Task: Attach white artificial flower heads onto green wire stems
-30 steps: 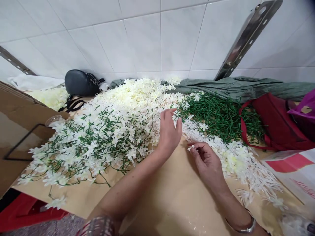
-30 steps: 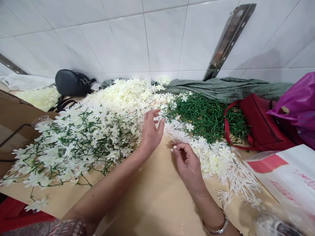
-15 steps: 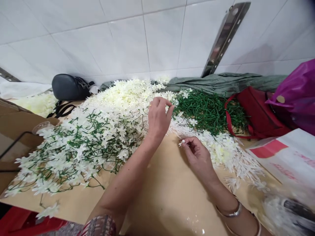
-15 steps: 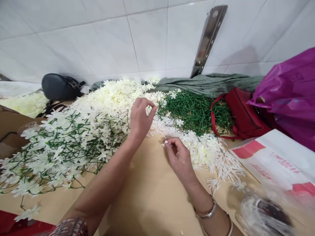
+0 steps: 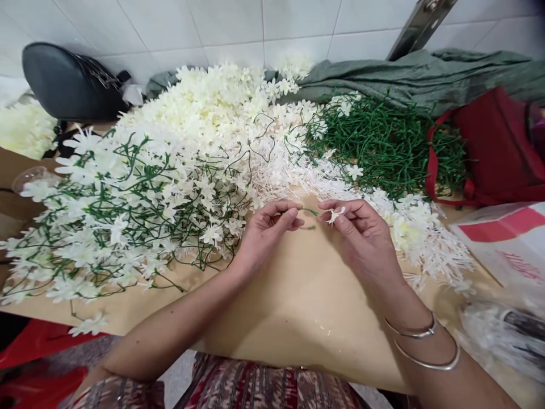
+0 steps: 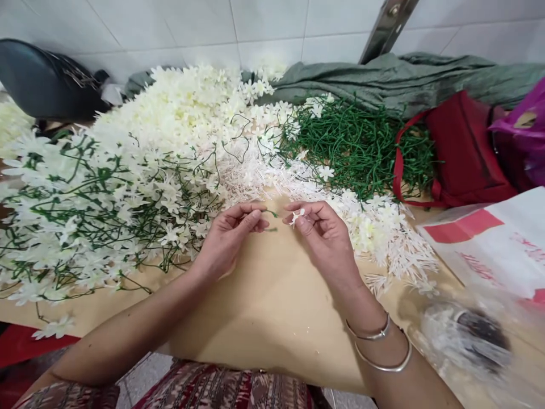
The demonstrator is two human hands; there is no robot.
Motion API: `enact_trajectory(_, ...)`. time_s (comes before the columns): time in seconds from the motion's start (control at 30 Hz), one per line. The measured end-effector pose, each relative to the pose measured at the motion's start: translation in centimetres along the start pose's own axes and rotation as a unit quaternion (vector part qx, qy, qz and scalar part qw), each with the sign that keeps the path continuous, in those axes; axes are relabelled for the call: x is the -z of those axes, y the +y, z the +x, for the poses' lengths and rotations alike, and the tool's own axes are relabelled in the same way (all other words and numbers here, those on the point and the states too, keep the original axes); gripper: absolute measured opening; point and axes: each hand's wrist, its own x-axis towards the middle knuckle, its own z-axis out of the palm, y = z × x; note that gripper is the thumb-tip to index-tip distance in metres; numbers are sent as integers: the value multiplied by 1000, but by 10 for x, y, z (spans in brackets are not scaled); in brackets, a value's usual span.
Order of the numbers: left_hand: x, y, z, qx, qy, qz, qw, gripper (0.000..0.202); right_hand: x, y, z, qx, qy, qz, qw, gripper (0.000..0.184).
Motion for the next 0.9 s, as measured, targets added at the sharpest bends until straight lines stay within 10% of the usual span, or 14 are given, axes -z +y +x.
enact_trajectory(0.33,0,-12,-12,-84,-85,117,986,24,-7,-1,-6,-42,-26,-16,999,22)
enact_trajectory(0.9,-1,-8,-16,-47,-80,97,991,33,-1,-13,-8,-97,-40,-92,990,36)
